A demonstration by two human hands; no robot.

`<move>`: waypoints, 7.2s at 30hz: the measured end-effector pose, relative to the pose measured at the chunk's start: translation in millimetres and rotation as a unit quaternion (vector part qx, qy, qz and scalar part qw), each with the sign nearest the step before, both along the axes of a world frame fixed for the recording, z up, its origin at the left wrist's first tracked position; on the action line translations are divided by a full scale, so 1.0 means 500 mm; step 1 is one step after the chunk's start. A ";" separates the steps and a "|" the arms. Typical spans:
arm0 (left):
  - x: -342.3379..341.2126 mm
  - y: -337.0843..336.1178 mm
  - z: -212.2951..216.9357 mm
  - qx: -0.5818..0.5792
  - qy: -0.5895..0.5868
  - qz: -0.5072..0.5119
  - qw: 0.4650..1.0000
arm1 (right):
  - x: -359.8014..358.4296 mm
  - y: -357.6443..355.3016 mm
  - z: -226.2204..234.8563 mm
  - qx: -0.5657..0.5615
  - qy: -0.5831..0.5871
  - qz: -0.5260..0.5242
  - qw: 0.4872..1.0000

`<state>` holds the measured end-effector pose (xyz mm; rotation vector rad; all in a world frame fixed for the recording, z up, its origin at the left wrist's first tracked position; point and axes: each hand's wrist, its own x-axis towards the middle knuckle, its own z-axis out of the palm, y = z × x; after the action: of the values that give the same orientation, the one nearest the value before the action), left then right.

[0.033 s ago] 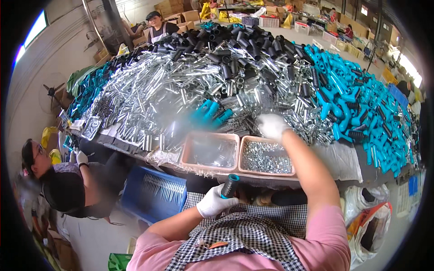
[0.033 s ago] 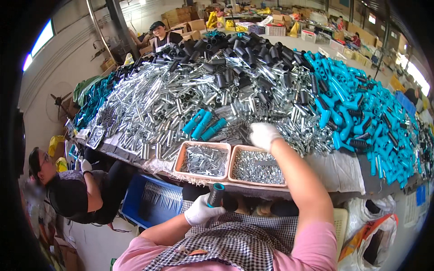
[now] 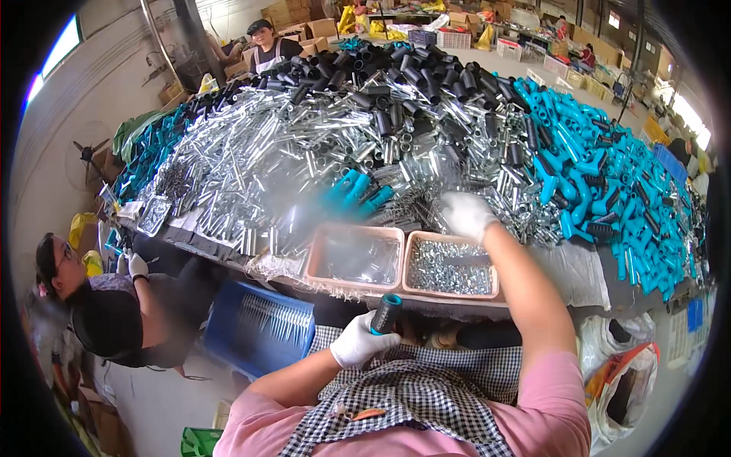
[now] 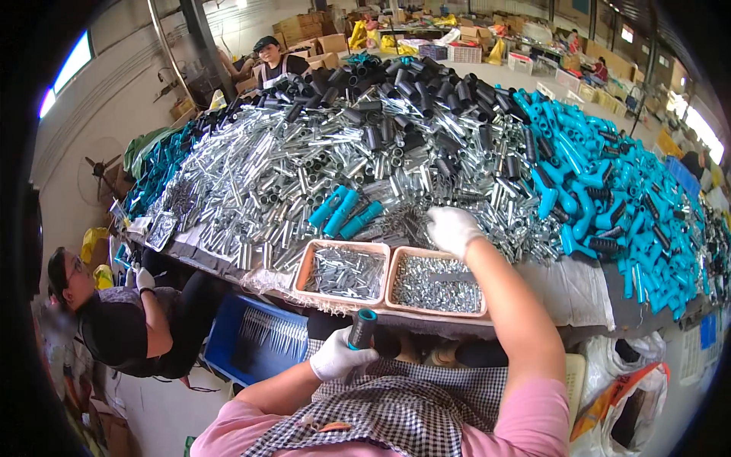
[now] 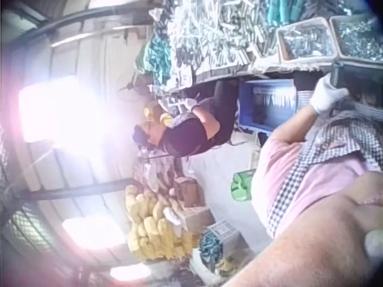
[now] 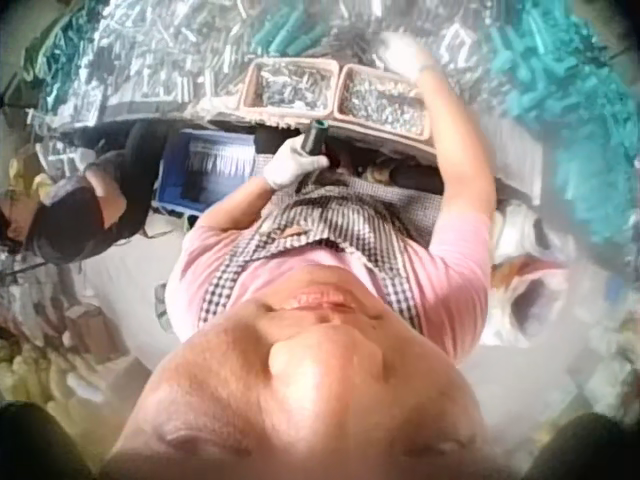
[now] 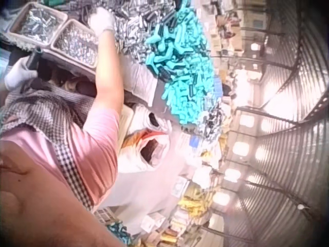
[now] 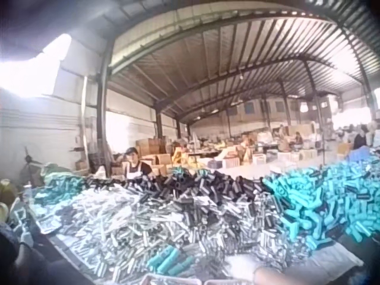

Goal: The person assembles mechanical tools by inserting metal rods and springs into cylinders, attaching plastic handles, and inserting pins by hand.

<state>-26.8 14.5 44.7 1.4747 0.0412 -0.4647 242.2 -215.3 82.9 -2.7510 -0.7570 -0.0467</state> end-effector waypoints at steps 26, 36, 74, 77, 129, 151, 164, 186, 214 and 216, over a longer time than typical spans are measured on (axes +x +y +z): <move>0.066 -0.086 -0.002 0.387 -0.238 -0.236 0.859 | -0.446 -0.084 -0.015 0.265 0.015 0.225 0.937; 0.063 -0.096 0.013 0.365 -0.149 -0.181 0.901 | -0.130 -0.512 -0.028 -0.125 -0.151 -0.312 0.930; 0.030 -0.024 -0.016 0.245 -0.210 -0.368 0.872 | -0.461 -0.139 0.060 0.116 0.133 0.329 0.928; 0.037 -0.017 -0.073 0.126 -0.091 -0.472 0.868 | -0.453 -0.108 0.066 0.055 -0.030 0.461 0.885; 0.076 -0.041 -0.089 0.227 -0.189 0.042 0.954 | -0.474 -0.142 0.029 0.446 0.152 0.135 0.872; 0.066 -0.046 -0.028 0.407 -0.280 0.003 0.869 | -0.465 -0.152 0.027 0.409 0.019 0.170 0.896; 0.011 -0.076 -0.045 0.388 -0.381 -0.261 0.798 | -0.471 -0.133 0.062 0.440 0.089 0.275 0.850; 0.069 -0.054 0.034 0.537 -0.340 -0.303 0.710 | -0.508 -0.132 -0.063 0.220 0.180 0.175 0.943; 0.076 -0.022 0.012 -0.019 -0.087 -0.217 0.972 | 0.006 -0.353 -0.104 0.211 0.060 -0.375 0.900; 0.085 -0.039 0.022 -0.032 -0.102 -0.250 0.962 | 0.015 -0.437 -0.179 0.299 -0.021 -0.277 0.913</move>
<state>15.5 -4.9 55.9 1.4575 -0.5173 -0.7091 249.6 -433.9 -6.8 -2.2709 0.0667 -0.3873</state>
